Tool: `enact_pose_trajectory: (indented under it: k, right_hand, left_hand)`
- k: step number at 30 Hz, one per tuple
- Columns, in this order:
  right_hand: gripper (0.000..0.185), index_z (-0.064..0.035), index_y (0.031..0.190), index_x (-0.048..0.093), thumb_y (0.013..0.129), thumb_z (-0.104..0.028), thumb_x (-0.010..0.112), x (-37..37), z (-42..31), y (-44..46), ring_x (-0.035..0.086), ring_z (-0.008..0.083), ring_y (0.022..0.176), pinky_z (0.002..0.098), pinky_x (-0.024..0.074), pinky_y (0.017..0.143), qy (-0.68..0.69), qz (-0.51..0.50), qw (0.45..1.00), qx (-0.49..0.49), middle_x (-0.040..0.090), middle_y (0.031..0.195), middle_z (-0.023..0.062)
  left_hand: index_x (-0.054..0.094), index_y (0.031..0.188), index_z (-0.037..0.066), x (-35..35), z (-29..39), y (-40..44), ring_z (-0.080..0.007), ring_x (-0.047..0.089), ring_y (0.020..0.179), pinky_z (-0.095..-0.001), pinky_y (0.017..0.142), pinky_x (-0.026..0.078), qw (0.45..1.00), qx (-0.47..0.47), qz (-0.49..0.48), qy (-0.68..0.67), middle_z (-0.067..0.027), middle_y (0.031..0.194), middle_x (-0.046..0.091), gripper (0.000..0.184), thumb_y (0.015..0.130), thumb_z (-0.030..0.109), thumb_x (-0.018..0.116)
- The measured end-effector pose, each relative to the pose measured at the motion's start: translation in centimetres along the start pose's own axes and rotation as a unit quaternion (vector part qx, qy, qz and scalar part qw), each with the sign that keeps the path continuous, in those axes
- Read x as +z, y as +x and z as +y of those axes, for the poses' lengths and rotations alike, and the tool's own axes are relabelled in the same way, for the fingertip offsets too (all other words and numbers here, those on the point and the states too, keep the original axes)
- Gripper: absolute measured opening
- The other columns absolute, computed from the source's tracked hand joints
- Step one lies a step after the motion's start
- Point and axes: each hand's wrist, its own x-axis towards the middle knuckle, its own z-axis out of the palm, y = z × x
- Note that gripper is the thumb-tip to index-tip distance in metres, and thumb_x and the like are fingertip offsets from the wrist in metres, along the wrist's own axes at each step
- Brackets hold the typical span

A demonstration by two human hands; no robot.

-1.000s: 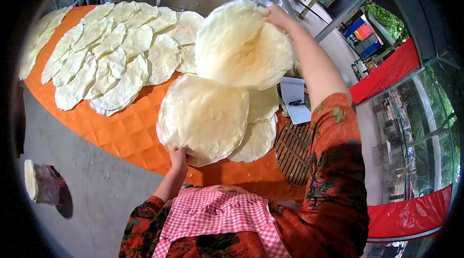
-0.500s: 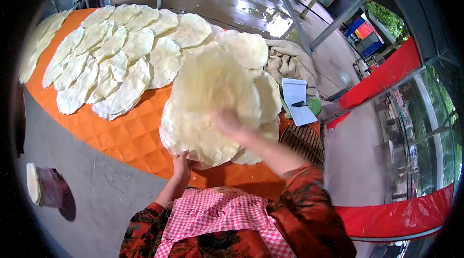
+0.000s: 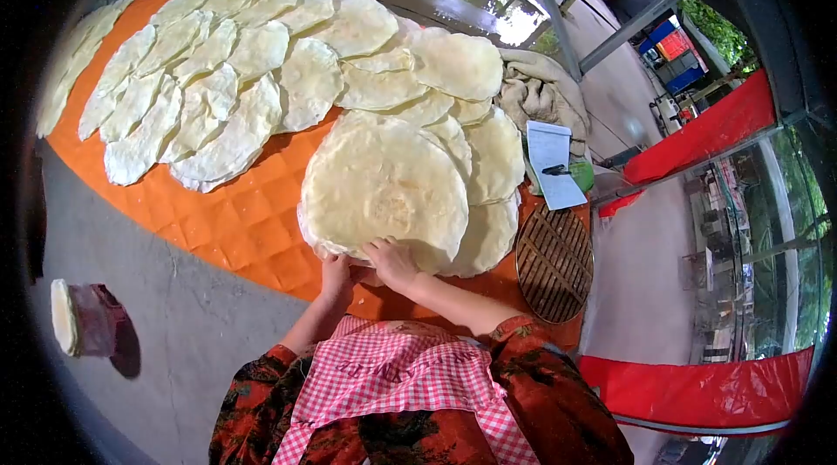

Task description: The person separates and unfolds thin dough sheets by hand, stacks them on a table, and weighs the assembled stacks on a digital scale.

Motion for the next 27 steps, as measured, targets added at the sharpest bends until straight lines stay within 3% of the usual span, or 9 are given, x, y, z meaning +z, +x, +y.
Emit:
enact_pose_trajectory:
  k: [5, 8, 10, 11, 12, 15, 18, 22, 27]
  right_hand:
    - [0.027, -0.0043, 0.109, 0.060, 0.083, -0.011, 0.056, 0.4, -0.8, -0.7, 0.052, 0.0345, 0.112, 0.0414, 0.0474, 0.086, 0.013, 0.079, 0.996, -0.031, 0.055, 0.122, 0.0188]
    - [0.030, -0.0044, 0.112, 0.059, 0.082, -0.011, 0.059, 0.7, -2.0, -0.8, 0.058, 0.0341, 0.103, 0.0434, 0.0490, 0.081, 0.025, 0.133, 0.991, 0.004, 0.061, 0.110, 0.0214]
    - [0.028, -0.0030, 0.106, 0.061, 0.079, -0.007, 0.060, -2.4, -0.7, 1.6, 0.064, 0.0335, 0.086, 0.0439, 0.0504, 0.074, 0.077, -0.065, 0.984, 0.144, 0.065, 0.091, 0.0215]
    - [0.017, -0.0039, 0.094, 0.065, 0.079, -0.005, 0.057, -0.9, 2.4, 2.8, 0.064, 0.0352, 0.070, 0.0445, 0.0498, 0.064, 0.182, -0.031, 0.969, 0.163, 0.064, 0.074, 0.0213]
    - [0.012, -0.0051, 0.084, 0.066, 0.080, -0.005, 0.054, -0.9, 5.1, 4.5, 0.064, 0.0346, 0.068, 0.0436, 0.0488, 0.061, 0.091, -0.072, 0.962, 0.247, 0.063, 0.073, 0.0218]
    - [0.019, -0.0058, 0.089, 0.067, 0.079, -0.004, 0.051, -13.0, 0.7, 6.0, 0.063, 0.0360, 0.068, 0.0411, 0.0507, 0.061, 0.004, 0.172, 0.984, 0.035, 0.065, 0.075, 0.0159]
    - [0.025, -0.0097, 0.099, 0.067, 0.078, -0.006, 0.053, -11.7, -2.0, 4.1, 0.064, 0.0323, 0.076, 0.0401, 0.0523, 0.065, -0.045, 0.115, 0.992, 0.027, 0.067, 0.091, 0.0130]
    - [0.026, -0.0101, 0.099, 0.065, 0.077, -0.005, 0.052, 0.5, -1.9, 1.3, 0.063, 0.0292, 0.082, 0.0388, 0.0517, 0.067, -0.069, 0.050, 0.996, 0.027, 0.065, 0.093, 0.0080]
    - [0.025, -0.0080, 0.097, 0.063, 0.074, -0.005, 0.054, 0.6, -2.0, 1.4, 0.062, 0.0283, 0.085, 0.0395, 0.0511, 0.065, -0.050, 0.045, 0.997, 0.027, 0.064, 0.090, 0.0061]
  left_hand:
    - [0.053, 0.114, 0.002, -0.2, 0.1, -0.1, -0.0249, 0.064, 0.073, -0.0351, 0.057, 0.054, 0.999, -0.036, 0.005, 0.024, -0.0128, 0.093, 0.063, 0.028, 0.090, 0.006, 0.039]
    - [0.055, 0.113, 0.003, -0.4, -0.1, 0.4, -0.0200, 0.061, 0.076, -0.0303, 0.060, 0.049, 0.997, -0.009, -0.058, 0.052, -0.0100, 0.089, 0.062, 0.025, 0.091, 0.010, 0.047]
    - [0.054, 0.113, 0.003, -0.2, 0.3, 0.3, -0.0178, 0.058, 0.080, -0.0282, 0.066, 0.048, 0.979, 0.101, -0.051, 0.168, -0.0084, 0.088, 0.061, 0.026, 0.089, 0.013, 0.054]
    - [0.053, 0.113, 0.003, -0.2, 0.7, -0.2, -0.0166, 0.057, 0.082, -0.0271, 0.069, 0.047, 0.960, 0.153, -0.048, 0.228, -0.0076, 0.088, 0.060, 0.028, 0.088, 0.015, 0.058]
    - [0.055, 0.109, 0.003, 0.6, 2.5, -2.3, -0.0141, 0.053, 0.086, -0.0260, 0.076, 0.045, 0.918, 0.285, 0.036, 0.274, -0.0058, 0.086, 0.058, 0.029, 0.085, 0.015, 0.065]
    - [0.057, 0.094, -0.002, -3.2, 2.2, -0.4, -0.0163, 0.056, 0.078, -0.0299, 0.072, 0.047, 0.850, 0.356, 0.259, 0.290, -0.0067, 0.088, 0.055, 0.015, 0.086, 0.009, 0.063]
    - [0.054, 0.087, 0.000, -5.3, 1.9, -0.5, -0.0159, 0.058, 0.069, -0.0273, 0.063, 0.049, 0.967, 0.124, 0.156, 0.157, -0.0081, 0.082, 0.057, 0.011, 0.087, 0.008, 0.062]
    - [0.051, 0.080, 0.003, -4.6, 1.0, 0.0, -0.0135, 0.055, 0.050, -0.0259, 0.047, 0.049, 0.979, 0.078, 0.108, 0.151, -0.0058, 0.064, 0.056, 0.012, 0.086, 0.006, 0.060]
    - [0.051, 0.080, 0.003, -5.0, 0.9, -0.1, -0.0135, 0.056, 0.055, -0.0262, 0.050, 0.048, 0.974, 0.096, 0.074, 0.191, -0.0041, 0.068, 0.056, 0.011, 0.087, 0.006, 0.058]
